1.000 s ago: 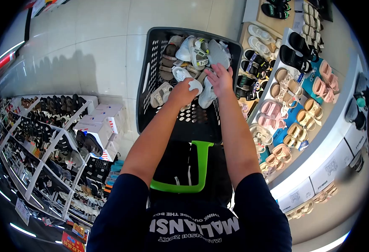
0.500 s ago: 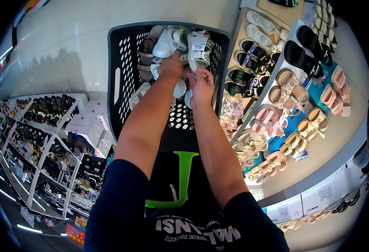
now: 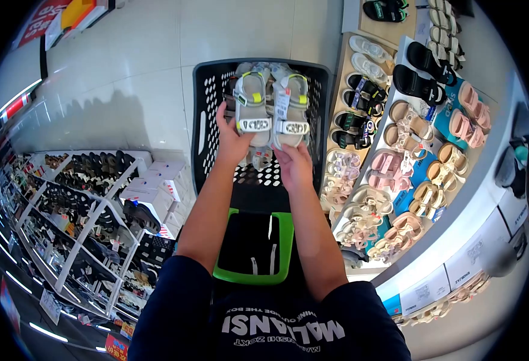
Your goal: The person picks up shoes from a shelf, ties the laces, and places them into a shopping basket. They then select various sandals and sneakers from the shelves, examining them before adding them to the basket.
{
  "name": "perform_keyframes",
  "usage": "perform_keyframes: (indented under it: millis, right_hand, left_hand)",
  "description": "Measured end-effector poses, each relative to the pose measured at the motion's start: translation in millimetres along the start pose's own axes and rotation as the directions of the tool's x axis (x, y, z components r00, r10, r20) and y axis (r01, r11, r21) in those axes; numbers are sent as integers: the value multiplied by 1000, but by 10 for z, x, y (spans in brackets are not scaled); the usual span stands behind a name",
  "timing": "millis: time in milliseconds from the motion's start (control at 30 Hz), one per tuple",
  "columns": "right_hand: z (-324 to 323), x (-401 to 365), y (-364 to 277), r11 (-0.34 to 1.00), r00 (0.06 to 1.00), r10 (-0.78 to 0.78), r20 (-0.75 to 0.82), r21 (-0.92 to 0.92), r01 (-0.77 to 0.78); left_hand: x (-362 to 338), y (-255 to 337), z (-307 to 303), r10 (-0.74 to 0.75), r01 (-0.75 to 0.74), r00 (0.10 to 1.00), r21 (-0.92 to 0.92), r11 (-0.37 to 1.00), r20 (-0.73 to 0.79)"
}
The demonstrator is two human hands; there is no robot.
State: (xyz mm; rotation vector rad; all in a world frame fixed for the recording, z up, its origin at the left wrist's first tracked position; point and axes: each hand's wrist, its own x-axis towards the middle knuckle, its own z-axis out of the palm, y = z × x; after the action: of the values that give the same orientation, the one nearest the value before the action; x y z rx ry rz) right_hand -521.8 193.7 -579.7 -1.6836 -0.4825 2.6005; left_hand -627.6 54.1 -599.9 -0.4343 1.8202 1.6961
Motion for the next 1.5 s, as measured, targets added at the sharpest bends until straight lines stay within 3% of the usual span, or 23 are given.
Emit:
perform_keyframes:
  millis: [100, 200, 300, 400, 467, 633, 833, 933, 1133, 1233, 1300, 1400, 1500]
  right_hand:
    - [151, -366, -34, 999, 999, -36, 39, 36, 35]
    - [371, -805, -188, 987, 982, -163, 99, -2, 164]
    - [439, -1175, -311, 960, 950, -271, 157, -25, 278]
    - [433, -1501, -371, 914, 909, -376, 180, -90, 396]
    - [450, -1769, -453, 889, 878, -439, 190, -47, 455]
    - [223, -2246, -717, 802, 791, -587, 175, -10, 597]
    - [133, -2742, -1343, 584, 589, -808, 11, -114, 804]
    - [53, -2871, -1637, 537, 534, -843, -62, -146, 831]
    - [-289, -2769, -2004, 547, 526, -829, -189, -74, 834]
    - [-371, -2702, -2131, 530, 484, -827, -287, -108, 841]
    - [-409, -2674, -2240, 543, 506, -816, -280, -71, 837]
    - [-359, -2651, -2389, 543, 509, -815, -279, -56, 838]
    - [-325, -2617, -2532, 568, 526, -806, -272, -104, 817]
  left_hand:
    - [-204, 266, -121, -44, 49, 996, -61, 997, 78]
    - [-450, 732, -78, -76, 132, 977, -282, 950, 200]
    - [-727, 1101, 13, -3, 199, 931, -504, 840, 364]
    - [-945, 1298, 102, 9, 305, 836, -479, 823, 548]
    - [-1029, 1388, 190, -37, 313, 793, -354, 881, 609]
    - [-1360, 1928, 720, 126, 151, 699, -318, 936, 704]
    - [-1668, 2235, 1608, 137, 54, 618, -215, 975, 774]
    - [-1687, 2231, 2048, 113, 52, 580, -175, 983, 807]
    - [-1717, 2184, 2809, -23, 189, 566, -102, 977, 824]
    - [-1677, 2144, 3097, -47, 162, 544, -49, 986, 838]
    - [-1685, 2260, 3232, -130, 204, 529, 24, 979, 839]
    - [-1596, 2270, 3398, -75, 133, 438, 17, 991, 896]
    - [-1523, 2167, 3552, 135, -56, 472, -123, 991, 871]
